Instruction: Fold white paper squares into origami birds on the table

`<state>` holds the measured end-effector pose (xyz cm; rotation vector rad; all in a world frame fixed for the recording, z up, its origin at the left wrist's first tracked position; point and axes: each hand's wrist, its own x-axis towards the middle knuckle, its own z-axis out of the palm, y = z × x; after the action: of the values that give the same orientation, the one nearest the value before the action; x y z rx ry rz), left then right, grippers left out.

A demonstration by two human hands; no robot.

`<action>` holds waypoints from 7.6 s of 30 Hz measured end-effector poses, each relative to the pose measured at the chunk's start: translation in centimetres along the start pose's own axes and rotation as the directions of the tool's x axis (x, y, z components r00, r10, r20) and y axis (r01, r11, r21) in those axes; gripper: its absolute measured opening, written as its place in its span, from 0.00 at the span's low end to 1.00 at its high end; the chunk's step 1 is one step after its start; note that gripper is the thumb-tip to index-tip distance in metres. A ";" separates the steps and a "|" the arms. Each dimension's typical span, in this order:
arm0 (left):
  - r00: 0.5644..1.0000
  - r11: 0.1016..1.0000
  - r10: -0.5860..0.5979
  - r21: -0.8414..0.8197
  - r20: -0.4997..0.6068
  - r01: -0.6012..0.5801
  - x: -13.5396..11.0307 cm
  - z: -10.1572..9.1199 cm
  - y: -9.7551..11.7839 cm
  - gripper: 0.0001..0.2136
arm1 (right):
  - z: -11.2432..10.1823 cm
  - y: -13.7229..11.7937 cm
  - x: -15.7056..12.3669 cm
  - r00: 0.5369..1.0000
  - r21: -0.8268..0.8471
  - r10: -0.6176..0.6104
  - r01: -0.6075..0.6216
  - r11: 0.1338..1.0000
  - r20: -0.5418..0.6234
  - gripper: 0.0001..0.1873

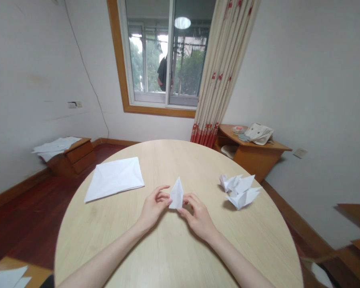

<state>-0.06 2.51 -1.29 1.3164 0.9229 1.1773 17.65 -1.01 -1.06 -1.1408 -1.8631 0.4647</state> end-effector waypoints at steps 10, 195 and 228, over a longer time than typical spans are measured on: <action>1.000 0.998 0.007 -0.055 0.002 -0.007 0.0 0.0 -0.1 0.21 | 0.2 0.2 0.3 0.996 0.234 0.073 -0.062 0.970 -0.041 0.15; 0.862 0.539 0.487 0.729 0.139 -0.422 -0.1 -1.5 0.9 0.02 | 0.0 2.1 0.1 0.965 -0.507 -0.140 0.009 0.862 -0.220 0.11; 0.789 0.377 0.489 0.725 0.373 -0.577 -0.7 -1.1 1.0 0.04 | 0.1 2.0 0.0 0.972 -0.499 -0.160 0.053 0.865 -0.175 0.12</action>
<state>-1.37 1.94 -0.48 2.5972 1.0436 1.1580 18.63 0.02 -2.44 -1.3452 -1.8927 -0.2121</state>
